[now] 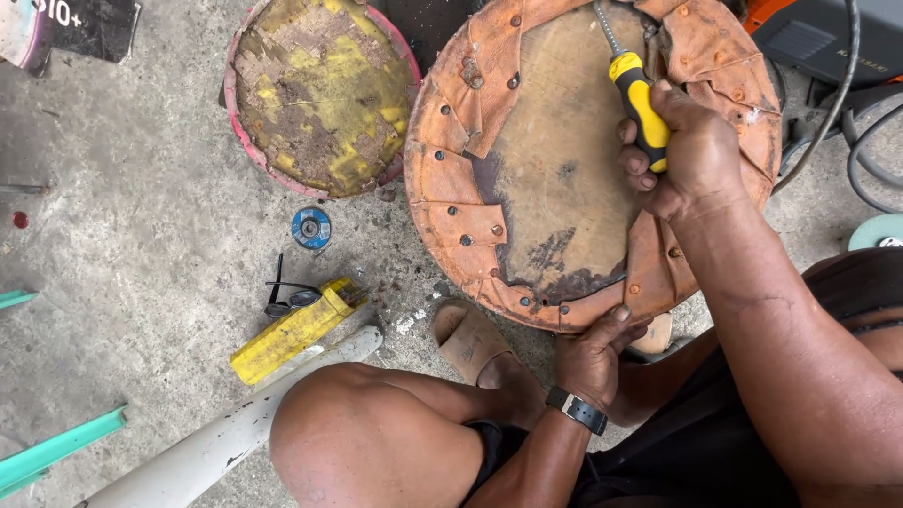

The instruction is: Removing staples from a circular wooden seat base using a flathead screwdriver to detach the old upholstery.

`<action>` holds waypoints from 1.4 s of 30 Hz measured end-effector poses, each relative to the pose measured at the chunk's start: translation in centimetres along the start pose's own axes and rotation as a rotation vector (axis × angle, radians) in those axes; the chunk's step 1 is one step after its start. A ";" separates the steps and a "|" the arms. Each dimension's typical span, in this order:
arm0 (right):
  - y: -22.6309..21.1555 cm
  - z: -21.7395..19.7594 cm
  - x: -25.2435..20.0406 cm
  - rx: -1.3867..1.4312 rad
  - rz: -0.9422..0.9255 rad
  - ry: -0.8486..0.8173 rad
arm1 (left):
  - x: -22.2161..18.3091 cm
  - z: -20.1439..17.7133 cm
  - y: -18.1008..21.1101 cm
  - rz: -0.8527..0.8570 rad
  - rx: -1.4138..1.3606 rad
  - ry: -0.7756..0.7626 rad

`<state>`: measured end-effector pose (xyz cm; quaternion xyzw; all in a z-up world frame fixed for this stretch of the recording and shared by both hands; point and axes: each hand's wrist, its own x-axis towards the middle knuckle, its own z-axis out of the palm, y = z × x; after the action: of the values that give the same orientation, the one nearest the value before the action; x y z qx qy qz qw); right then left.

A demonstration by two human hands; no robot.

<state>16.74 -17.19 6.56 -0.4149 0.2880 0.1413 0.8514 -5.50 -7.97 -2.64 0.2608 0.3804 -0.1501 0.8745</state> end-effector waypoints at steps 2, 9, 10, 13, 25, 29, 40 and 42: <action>0.1 1.4 -0.9 -0.541 -0.171 0.208 | -0.4 0.4 0.3 0.023 0.055 0.023; 0.1 -3.5 1.5 -1.725 -1.100 0.244 | -0.8 0.8 0.5 0.026 0.085 0.033; -0.5 -3.7 1.5 -1.807 -1.129 0.253 | -0.9 1.0 0.6 0.033 0.066 0.041; -1.5 -2.4 0.4 -1.726 -0.930 0.201 | -0.9 1.3 0.5 0.017 0.023 0.057; 0.7 -2.1 -1.2 -0.822 -0.453 0.137 | 0.7 0.2 -0.6 -0.051 -0.042 0.076; 1.6 -2.5 -0.8 -0.924 -0.625 0.056 | 1.0 0.1 -0.7 -0.052 -0.028 0.087; -5.9 3.2 -2.2 -0.404 -0.015 0.160 | 2.3 -1.0 -1.2 0.064 0.151 0.064; -7.3 2.6 -1.3 -0.165 -0.072 0.007 | 2.6 -0.8 -1.2 0.085 0.173 0.055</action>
<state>20.22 -19.66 13.19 -0.4943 0.2632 0.1324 0.8178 -4.82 -8.64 -5.43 0.3552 0.3786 -0.1379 0.8435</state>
